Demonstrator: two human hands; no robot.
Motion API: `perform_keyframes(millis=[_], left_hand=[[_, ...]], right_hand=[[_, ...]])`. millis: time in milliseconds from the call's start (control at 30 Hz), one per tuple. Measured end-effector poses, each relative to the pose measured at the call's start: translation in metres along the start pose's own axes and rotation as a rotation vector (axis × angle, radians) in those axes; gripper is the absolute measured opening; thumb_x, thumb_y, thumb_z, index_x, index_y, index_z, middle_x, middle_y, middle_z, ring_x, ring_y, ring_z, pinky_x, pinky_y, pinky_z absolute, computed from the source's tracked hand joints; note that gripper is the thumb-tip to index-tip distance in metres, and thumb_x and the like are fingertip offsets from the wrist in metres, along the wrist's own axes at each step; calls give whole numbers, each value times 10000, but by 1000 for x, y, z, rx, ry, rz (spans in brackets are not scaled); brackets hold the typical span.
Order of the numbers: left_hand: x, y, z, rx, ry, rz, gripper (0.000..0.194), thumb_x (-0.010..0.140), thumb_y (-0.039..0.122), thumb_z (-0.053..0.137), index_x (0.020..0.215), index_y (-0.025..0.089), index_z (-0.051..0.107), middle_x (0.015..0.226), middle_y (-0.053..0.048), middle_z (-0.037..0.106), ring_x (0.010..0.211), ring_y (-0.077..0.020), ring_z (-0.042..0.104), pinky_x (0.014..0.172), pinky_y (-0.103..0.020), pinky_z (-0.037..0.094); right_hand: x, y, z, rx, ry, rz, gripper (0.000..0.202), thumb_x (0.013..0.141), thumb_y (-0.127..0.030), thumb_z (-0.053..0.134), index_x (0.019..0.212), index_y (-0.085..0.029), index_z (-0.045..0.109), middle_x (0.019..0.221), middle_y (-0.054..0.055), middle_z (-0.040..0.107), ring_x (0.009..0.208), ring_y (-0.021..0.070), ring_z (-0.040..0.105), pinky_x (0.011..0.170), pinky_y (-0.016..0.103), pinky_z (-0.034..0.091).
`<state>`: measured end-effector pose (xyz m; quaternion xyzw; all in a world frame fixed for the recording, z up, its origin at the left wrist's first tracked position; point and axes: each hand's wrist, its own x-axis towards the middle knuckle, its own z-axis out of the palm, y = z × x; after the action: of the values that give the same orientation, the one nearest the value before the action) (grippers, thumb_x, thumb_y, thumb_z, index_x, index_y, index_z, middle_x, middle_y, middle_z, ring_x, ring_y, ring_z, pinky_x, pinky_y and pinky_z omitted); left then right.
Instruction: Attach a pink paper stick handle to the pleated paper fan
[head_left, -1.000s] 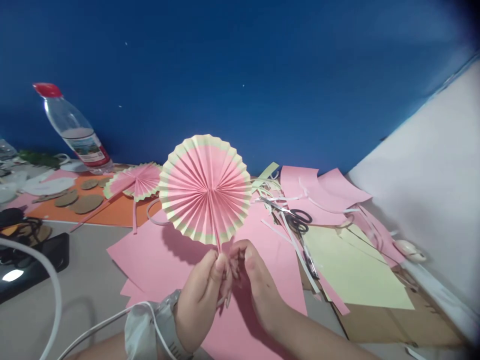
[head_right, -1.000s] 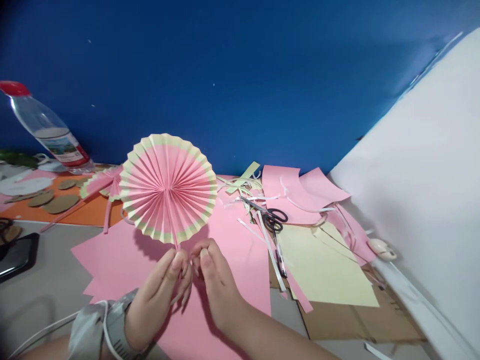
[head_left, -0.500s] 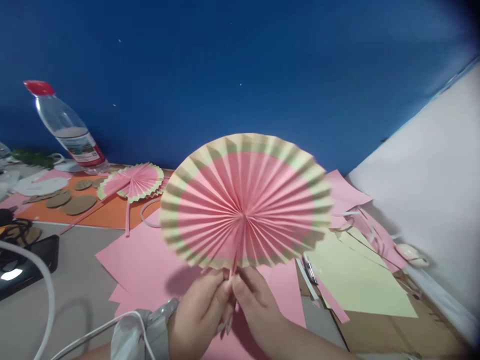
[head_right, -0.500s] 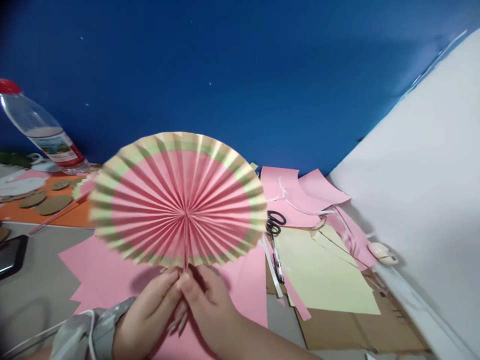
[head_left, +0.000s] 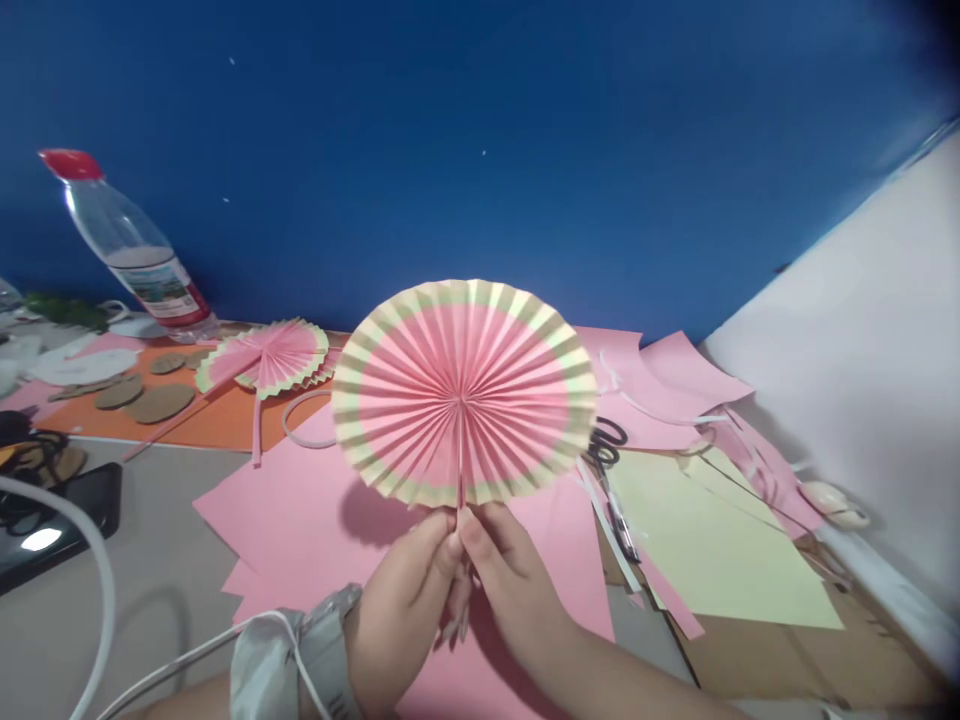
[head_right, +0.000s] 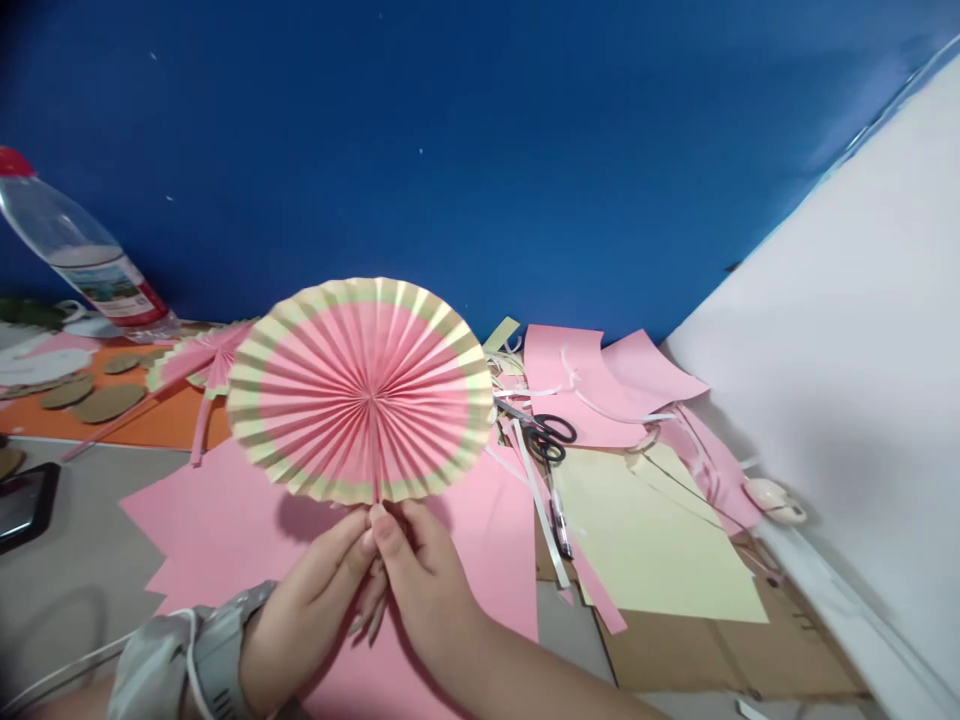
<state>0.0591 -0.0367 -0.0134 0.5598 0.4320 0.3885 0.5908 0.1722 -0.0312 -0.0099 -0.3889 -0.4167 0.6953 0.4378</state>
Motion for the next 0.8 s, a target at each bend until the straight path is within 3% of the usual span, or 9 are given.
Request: perform_keyframes(millis=[267,433,567,800], left_hand=[[1,6,1,44,30,-4,353,970,414,272,726,203,416,454,65,410,407,-83,407,457,-189,372],[1,6,1,121,69,42,352,972,387,272,696,208,396,465,59,422,423,-87,420,479,-194,379],[-3,5,2,155,100,50,364,974,370,268,669,209,384,474,55,426,429,-85,426,482,-190,380],[-4,9,2,282,87,178,359,968,343,275,661,212,408,470,36,477,442,-102,467,498,-207,383]], right_hand=[[2,0,0,-51,41,27,377,854,-556,488,898,-183,451,406,-89,506,309,86,490,336,178,436],[4,5,-1,-1,4,-16,348,866,-524,495,926,-183,455,429,-89,514,324,83,490,354,189,452],[2,6,-1,-10,7,-24,339,863,-525,499,852,-187,471,430,-82,500,327,84,492,341,184,440],[-8,8,1,-95,67,-114,353,877,-522,474,841,-187,581,490,-41,497,465,101,535,457,211,474]])
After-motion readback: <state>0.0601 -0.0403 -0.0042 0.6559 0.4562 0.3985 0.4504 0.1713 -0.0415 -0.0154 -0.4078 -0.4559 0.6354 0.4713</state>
